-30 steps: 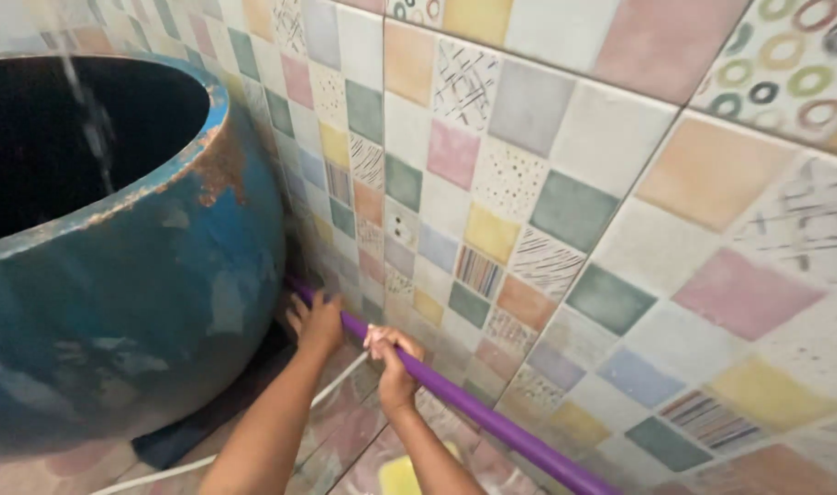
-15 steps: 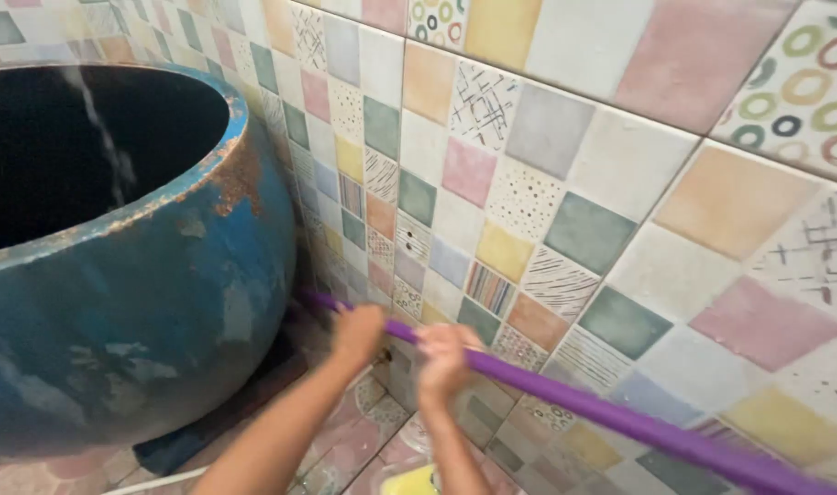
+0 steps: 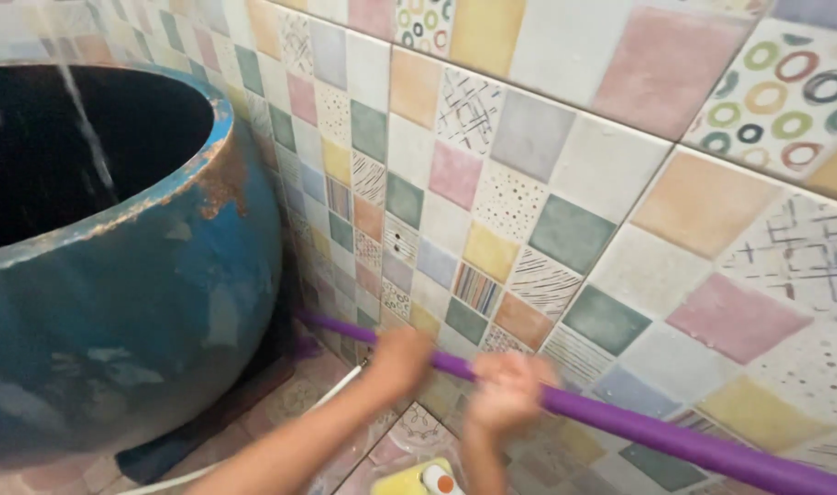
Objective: Scrubbing a squat toilet bowl and the surrounding bathroom floor with a brush and sponge.
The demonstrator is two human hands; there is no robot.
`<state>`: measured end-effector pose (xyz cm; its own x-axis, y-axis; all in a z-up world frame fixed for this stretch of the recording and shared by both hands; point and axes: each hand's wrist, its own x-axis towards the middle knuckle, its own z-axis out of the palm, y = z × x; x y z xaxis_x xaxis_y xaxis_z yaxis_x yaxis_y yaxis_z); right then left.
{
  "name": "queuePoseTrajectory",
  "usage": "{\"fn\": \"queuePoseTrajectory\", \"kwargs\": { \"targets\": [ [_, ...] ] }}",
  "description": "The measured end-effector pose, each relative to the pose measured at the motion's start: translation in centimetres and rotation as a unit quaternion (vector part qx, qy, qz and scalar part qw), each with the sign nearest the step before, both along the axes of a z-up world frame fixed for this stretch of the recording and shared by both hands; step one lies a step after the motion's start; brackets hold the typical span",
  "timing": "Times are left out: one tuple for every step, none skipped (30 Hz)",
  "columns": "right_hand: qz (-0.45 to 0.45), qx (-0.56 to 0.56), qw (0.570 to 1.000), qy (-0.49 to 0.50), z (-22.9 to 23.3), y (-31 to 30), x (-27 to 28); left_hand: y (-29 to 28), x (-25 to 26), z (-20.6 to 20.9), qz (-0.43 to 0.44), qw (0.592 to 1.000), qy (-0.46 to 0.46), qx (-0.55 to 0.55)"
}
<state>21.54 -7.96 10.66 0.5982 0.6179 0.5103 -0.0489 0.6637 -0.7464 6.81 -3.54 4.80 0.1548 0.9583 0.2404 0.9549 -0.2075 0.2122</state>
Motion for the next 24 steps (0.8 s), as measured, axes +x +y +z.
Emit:
{"fn": "queuePoseTrajectory", "kwargs": {
  "targets": [
    [0.001,-0.003,1.0,-0.002,-0.8,0.5,-2.8,1.4,-3.1,-1.9,0.001,1.0,-0.002,-0.003],
    [0.088,-0.081,0.99,0.071,-1.7,1.0,-5.6,2.7,-6.1,-3.9,0.042,0.998,0.007,-0.042],
    [0.173,-0.154,0.962,0.142,-2.6,1.6,-8.1,4.1,-8.9,-5.8,0.082,0.993,0.014,-0.078],
    [0.173,-0.157,0.962,0.139,-5.4,2.0,-9.4,4.6,-10.5,-7.7,0.083,0.993,0.012,-0.08],
    [0.264,-0.085,0.955,0.105,-8.1,2.4,-10.9,5.2,-12.3,-9.4,0.173,0.981,0.001,0.09],
    [0.353,-0.013,0.933,0.069,-10.8,2.9,-12.4,5.9,-14.1,-11.0,0.258,0.931,-0.013,0.256],
    [0.352,-0.015,0.933,0.067,-9.0,2.8,-11.3,5.3,-13.0,-8.4,0.259,0.932,-0.016,0.254],
    [0.333,-0.023,0.939,0.079,-7.1,2.8,-10.3,4.8,-11.8,-5.7,0.236,0.969,-0.025,0.067],
    [0.311,-0.032,0.945,0.095,-5.2,2.5,-9.5,4.2,-11.0,-3.0,0.205,0.97,-0.033,-0.124],
    [0.309,-0.035,0.946,0.096,-3.4,2.1,-6.3,2.3,-7.8,0.2,0.203,0.97,-0.031,-0.128],
    [0.209,-0.067,0.969,0.115,-1.0,2.6,-3.3,1.3,-5.0,4.0,0.115,0.984,-0.037,-0.131],
    [0.108,-0.098,0.98,0.134,1.4,3.2,-0.5,0.3,-2.3,7.8,0.027,0.99,-0.041,-0.132],
    [0.109,-0.099,0.98,0.136,3.1,2.1,2.2,-0.3,0.0,8.0,0.028,0.99,-0.039,-0.133],
    [0.149,-0.019,0.975,0.164,4.8,1.0,4.8,-0.9,2.2,8.1,-0.003,0.993,-0.065,-0.1],
    [0.188,0.064,0.961,0.191,6.7,0.1,7.3,-1.3,4.4,8.4,-0.033,0.993,-0.09,-0.064],
    [0.189,0.065,0.961,0.194,7.1,-0.2,5.5,-1.5,3.8,9.3,-0.032,0.994,-0.087,-0.064],
    [0.189,0.08,0.965,0.165,7.7,-0.4,3.8,-1.6,3.3,10.1,-0.043,0.991,-0.068,-0.107],
    [0.19,0.096,0.968,0.135,8.2,-0.7,2.2,-1.8,2.8,11.0,-0.052,0.986,-0.049,-0.15],
    [0.192,0.094,0.967,0.136,5.8,0.3,-0.6,0.3,-0.5,7.1,-0.05,0.986,-0.05,-0.152],
    [0.152,0.025,0.981,0.12,3.3,1.3,-3.4,1.6,-3.7,3.0,-0.023,0.99,-0.065,-0.123],
    [0.11,-0.039,0.988,0.102,1.0,2.6,-5.8,3.1,-6.5,-0.9,0.001,0.993,-0.081,-0.09],
    [0.111,-0.037,0.988,0.101,-1.2,3.0,-7.8,5.6,-9.6,-4.4,0.002,0.993,-0.082,-0.088],
    [0.202,-0.054,0.975,0.082,-3.8,2.8,-9.4,6.9,-12.2,-8.6,0.073,0.996,-0.039,0.027],
    [0.291,-0.072,0.952,0.063,-6.4,2.6,-11.1,7.8,-14.6,-13.0,0.144,0.979,0.005,0.141]
  ]
}}
